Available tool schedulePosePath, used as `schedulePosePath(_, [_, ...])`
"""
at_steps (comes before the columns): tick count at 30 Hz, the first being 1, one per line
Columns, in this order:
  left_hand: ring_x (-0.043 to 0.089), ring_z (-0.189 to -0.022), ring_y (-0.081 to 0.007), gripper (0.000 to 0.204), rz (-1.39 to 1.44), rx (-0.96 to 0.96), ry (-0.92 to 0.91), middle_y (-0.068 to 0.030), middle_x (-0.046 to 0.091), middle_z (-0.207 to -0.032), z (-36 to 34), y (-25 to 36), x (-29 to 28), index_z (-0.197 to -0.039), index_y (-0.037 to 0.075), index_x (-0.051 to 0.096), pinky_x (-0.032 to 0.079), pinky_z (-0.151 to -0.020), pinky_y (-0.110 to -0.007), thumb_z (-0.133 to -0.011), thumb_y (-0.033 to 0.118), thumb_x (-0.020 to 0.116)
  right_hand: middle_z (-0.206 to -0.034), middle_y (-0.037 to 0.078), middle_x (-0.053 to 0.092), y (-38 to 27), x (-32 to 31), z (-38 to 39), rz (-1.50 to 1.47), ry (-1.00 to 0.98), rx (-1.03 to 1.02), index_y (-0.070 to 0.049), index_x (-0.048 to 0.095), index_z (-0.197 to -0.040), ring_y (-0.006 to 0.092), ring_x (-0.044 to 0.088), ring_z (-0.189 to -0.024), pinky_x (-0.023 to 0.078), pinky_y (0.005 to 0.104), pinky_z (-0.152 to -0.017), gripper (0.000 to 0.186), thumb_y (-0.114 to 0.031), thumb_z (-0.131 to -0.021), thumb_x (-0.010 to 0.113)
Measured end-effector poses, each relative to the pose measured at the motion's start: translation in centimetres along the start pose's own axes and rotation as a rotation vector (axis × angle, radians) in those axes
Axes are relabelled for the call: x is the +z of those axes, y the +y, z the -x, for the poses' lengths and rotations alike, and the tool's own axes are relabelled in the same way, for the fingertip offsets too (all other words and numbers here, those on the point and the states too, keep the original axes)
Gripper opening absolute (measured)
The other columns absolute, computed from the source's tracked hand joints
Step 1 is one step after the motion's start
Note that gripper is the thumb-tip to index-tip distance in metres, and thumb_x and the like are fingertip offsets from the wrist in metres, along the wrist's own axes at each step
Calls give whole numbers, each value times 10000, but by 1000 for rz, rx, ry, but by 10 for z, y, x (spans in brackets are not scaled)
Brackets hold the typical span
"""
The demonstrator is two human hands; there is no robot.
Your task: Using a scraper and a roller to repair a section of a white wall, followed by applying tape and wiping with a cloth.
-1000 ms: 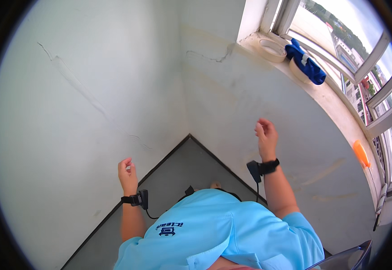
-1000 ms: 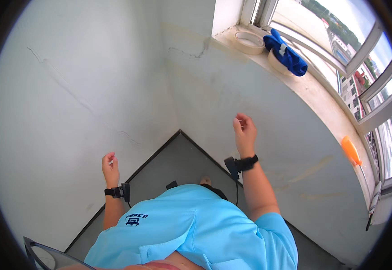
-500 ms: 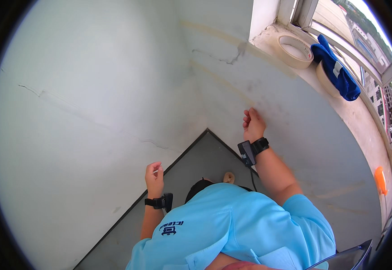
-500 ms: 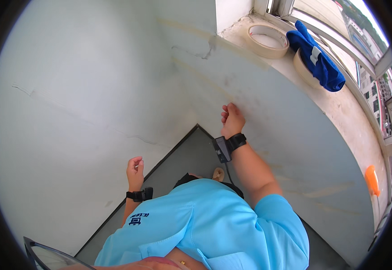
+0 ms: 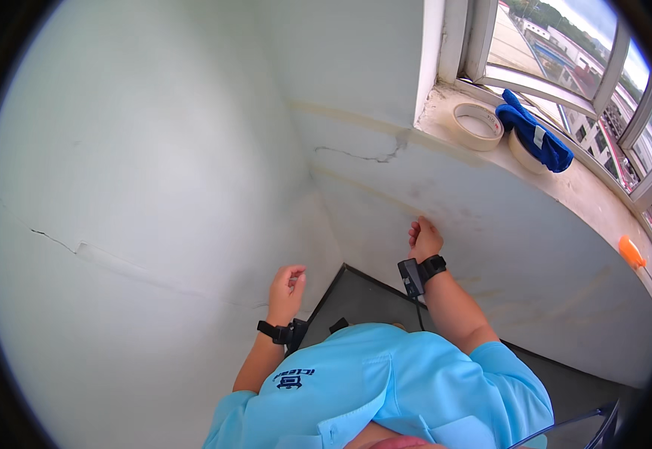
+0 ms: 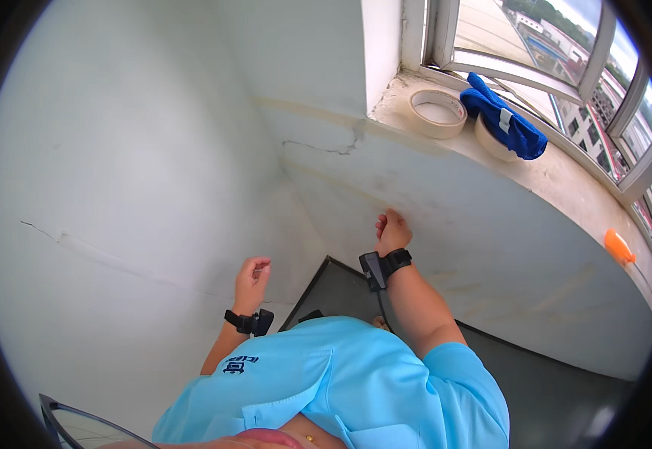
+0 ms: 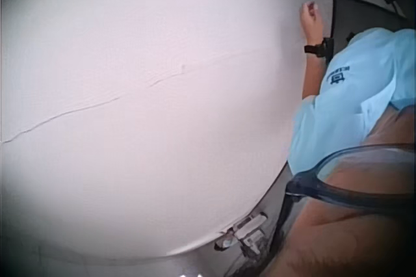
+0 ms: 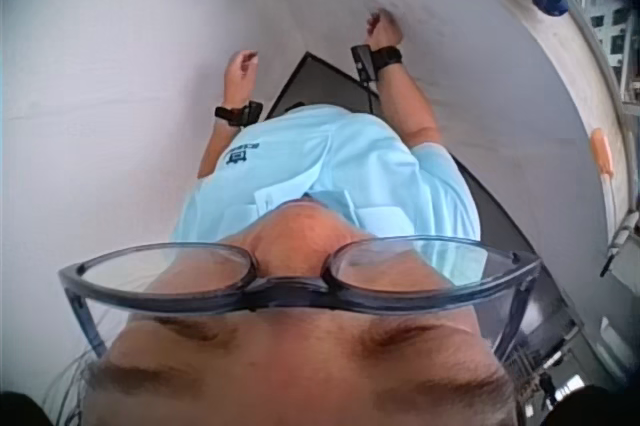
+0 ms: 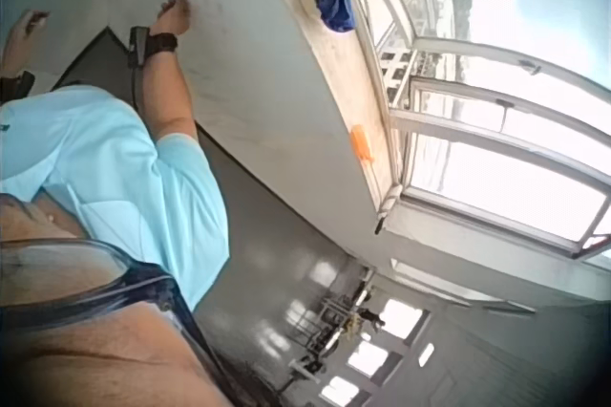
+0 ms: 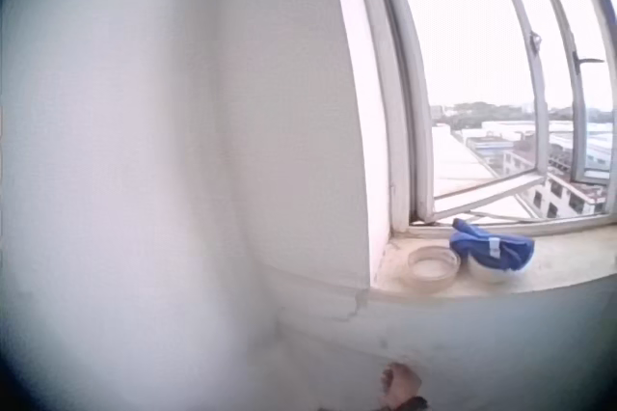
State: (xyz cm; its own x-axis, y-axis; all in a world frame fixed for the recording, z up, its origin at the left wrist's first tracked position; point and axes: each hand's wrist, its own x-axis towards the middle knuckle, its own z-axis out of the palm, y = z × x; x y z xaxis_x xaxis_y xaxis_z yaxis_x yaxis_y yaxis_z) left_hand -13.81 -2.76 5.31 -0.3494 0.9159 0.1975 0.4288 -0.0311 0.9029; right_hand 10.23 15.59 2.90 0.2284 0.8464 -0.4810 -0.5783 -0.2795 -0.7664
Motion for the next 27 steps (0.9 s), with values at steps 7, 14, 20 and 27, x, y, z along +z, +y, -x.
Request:
schedulePosePath(7, [553,-778,-153,133,110,109,-138,-72,556,-902,-29,-11,-9,-923,17,559,454,-639,-249,-805,70,529,-641,8,543,13,-1,10,19,41,-231,-89,527,-774,85,487,-500,364,207,-426,78,-148,-792,574])
schedulePosePath(14, [558,-757,-152,132,170,147,-288,-67,567,-896,-41,-18,-7,-922,24,565,453,-640,-248,-807,80,534,-689,40,551,24,4,50,122,-67,-532,-32,528,-857,93,497,-562,408,203,-517,105,-116,-804,563])
schedulePosePath(20, [555,-759,-146,129,196,152,-316,-68,568,-893,-42,-20,-4,-921,18,565,449,-648,-247,-811,73,527,-775,11,539,14,-3,27,91,97,-348,-64,503,-945,85,487,-663,412,223,-560,241,-228,-797,598])
schedulePosePath(27, [546,-788,-138,127,283,104,-333,-67,564,-889,-27,-23,2,-918,11,564,446,-663,-247,-811,66,525,-677,-7,526,5,-2,4,152,44,-248,-43,566,-818,85,478,-610,398,234,-540,181,-216,-794,614])
